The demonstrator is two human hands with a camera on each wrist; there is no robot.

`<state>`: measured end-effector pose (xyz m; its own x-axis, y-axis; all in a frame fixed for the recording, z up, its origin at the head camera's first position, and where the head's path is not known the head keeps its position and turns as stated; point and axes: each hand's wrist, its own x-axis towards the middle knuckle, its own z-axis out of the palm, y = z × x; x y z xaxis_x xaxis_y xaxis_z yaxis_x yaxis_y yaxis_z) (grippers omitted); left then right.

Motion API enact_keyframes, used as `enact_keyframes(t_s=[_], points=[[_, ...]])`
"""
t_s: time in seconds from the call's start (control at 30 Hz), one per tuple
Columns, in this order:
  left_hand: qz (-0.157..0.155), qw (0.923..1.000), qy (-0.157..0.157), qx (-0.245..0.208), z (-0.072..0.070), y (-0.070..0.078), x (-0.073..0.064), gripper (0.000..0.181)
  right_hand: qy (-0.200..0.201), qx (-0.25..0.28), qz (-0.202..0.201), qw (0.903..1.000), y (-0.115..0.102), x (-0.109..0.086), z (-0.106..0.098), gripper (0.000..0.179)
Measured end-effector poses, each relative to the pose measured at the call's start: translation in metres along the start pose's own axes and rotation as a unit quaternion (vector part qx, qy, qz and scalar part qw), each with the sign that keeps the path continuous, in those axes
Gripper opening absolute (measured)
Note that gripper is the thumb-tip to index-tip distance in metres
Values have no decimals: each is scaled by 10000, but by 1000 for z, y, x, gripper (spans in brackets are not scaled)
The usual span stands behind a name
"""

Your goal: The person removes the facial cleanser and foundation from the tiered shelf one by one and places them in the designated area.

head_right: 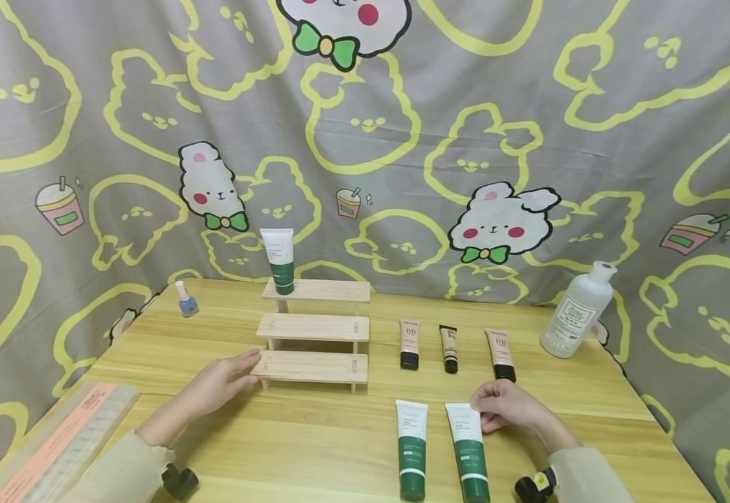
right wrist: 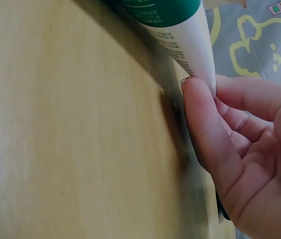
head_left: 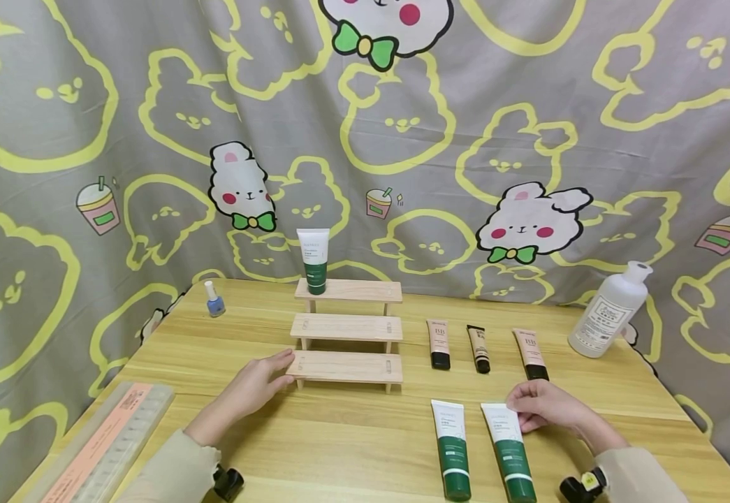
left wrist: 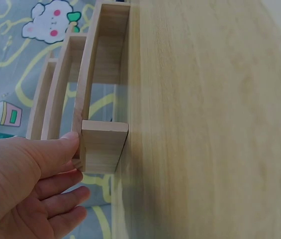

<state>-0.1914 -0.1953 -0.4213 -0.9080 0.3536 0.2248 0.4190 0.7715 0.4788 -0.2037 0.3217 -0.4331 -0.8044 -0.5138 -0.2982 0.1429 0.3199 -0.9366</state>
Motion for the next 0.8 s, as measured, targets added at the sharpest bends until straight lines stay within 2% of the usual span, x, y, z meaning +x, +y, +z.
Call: enact_keyframes(t_s=[0.43,0.8], points=[[-67,10000,-52,-43,-1,1,0,42,316,-625,192,9974,0,2,0,19],[-77,9999,-70,-79,-1,1,0,42,194,-724,150,9971,-3,1,-2,19]])
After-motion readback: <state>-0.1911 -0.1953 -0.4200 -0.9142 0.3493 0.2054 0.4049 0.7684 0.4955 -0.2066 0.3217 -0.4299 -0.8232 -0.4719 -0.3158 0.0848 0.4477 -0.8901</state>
